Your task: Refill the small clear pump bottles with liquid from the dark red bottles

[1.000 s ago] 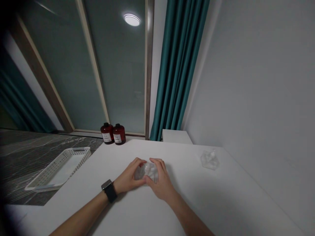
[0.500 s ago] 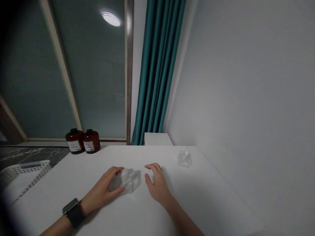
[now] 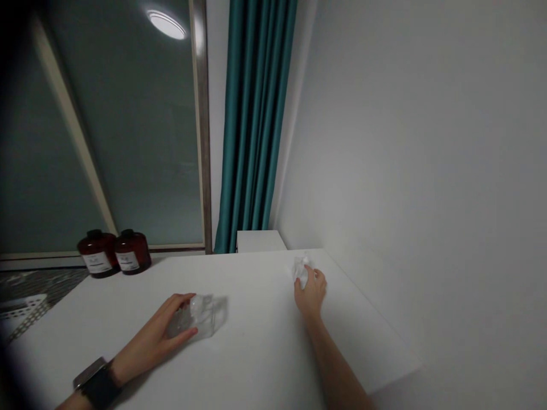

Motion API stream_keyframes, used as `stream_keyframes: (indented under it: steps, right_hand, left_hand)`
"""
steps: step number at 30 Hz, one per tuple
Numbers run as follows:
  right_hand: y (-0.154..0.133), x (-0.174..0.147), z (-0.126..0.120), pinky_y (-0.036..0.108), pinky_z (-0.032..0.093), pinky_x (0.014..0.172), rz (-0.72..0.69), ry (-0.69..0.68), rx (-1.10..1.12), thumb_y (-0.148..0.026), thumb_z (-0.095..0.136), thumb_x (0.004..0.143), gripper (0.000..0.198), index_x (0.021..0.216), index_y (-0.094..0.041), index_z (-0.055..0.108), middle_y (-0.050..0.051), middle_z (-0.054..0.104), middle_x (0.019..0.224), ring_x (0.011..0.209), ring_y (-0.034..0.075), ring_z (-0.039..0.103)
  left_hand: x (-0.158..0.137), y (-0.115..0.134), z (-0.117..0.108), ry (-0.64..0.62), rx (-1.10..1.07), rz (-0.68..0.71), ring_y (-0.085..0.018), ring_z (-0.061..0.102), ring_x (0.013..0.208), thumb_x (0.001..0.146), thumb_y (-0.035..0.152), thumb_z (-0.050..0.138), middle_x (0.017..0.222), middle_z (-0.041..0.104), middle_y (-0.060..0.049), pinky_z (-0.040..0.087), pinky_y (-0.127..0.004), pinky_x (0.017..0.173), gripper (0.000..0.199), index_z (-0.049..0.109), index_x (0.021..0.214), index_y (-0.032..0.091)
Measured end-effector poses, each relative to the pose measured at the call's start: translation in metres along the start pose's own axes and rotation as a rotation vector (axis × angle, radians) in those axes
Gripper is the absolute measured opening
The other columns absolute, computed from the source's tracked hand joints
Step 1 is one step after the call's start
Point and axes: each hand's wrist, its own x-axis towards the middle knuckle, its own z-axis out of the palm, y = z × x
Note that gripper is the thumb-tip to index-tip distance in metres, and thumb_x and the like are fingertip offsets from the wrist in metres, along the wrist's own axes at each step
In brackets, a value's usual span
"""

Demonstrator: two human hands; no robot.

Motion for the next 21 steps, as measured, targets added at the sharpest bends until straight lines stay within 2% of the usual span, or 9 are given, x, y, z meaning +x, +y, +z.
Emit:
stream_keyframes:
  steps: [4,8,13,15,17,21]
  right_hand:
    - [0.004,-0.004,0.009,0.064,0.036,0.101,0.003,-0.059,0.004,-0.029,0.055,0.080,0.035,0.114,-0.020,0.056,0.015,0.046,0.125,0.125,0.037,0.041]
    - [-0.007,-0.012,0.014,0.058,0.044,0.099,-0.027,-0.156,0.061,-0.028,0.051,0.082,0.034,0.114,-0.018,0.058,0.015,0.045,0.125,0.115,0.032,0.052]
    - [-0.056,-0.044,0.015,0.052,0.049,0.098,-0.120,-0.333,0.167,-0.017,0.052,0.081,0.036,0.114,-0.022,0.065,0.013,0.047,0.127,0.110,0.028,0.057]
    - [-0.079,-0.056,0.011,0.050,0.046,0.103,-0.205,-0.493,0.237,-0.010,0.049,0.081,0.042,0.117,-0.023,0.066,0.012,0.042,0.139,0.115,0.026,0.056]
    - [-0.098,-0.064,0.007,0.049,0.045,0.106,-0.274,-0.663,0.302,-0.006,0.046,0.082,0.049,0.124,-0.025,0.064,0.011,0.041,0.142,0.118,0.025,0.054]
    - [-0.119,-0.072,0.004,0.047,0.051,0.099,-0.268,-0.752,0.354,-0.007,0.046,0.085,0.051,0.129,-0.029,0.063,0.012,0.044,0.138,0.107,0.023,0.059]
  left_hand:
    - [0.001,0.001,0.000,-0.001,-0.005,-0.004,-0.031,0.059,0.110,0.082,0.036,0.068,0.120,0.061,-0.011,0.049,-0.046,0.097,0.048,0.054,0.126,0.023]
    - [0.002,0.001,-0.001,0.013,-0.021,0.000,-0.031,0.060,0.107,0.081,0.036,0.069,0.117,0.062,-0.012,0.050,-0.046,0.095,0.048,0.055,0.125,0.022]
    - [0.002,0.005,-0.005,0.018,-0.044,-0.008,-0.028,0.061,0.105,0.079,0.033,0.071,0.115,0.062,-0.009,0.051,-0.043,0.094,0.051,0.056,0.127,0.023]
    - [0.003,0.006,-0.007,0.012,-0.053,-0.024,-0.027,0.061,0.104,0.080,0.032,0.071,0.116,0.061,-0.009,0.051,-0.043,0.095,0.053,0.054,0.129,0.022]
    - [0.003,0.006,-0.009,0.006,-0.063,-0.023,-0.026,0.059,0.106,0.082,0.030,0.069,0.117,0.059,-0.010,0.049,-0.044,0.097,0.054,0.051,0.132,0.022]
    - [0.003,0.005,-0.010,-0.017,-0.074,-0.037,-0.026,0.057,0.109,0.080,0.026,0.072,0.119,0.058,-0.010,0.047,-0.045,0.100,0.060,0.048,0.135,0.021]
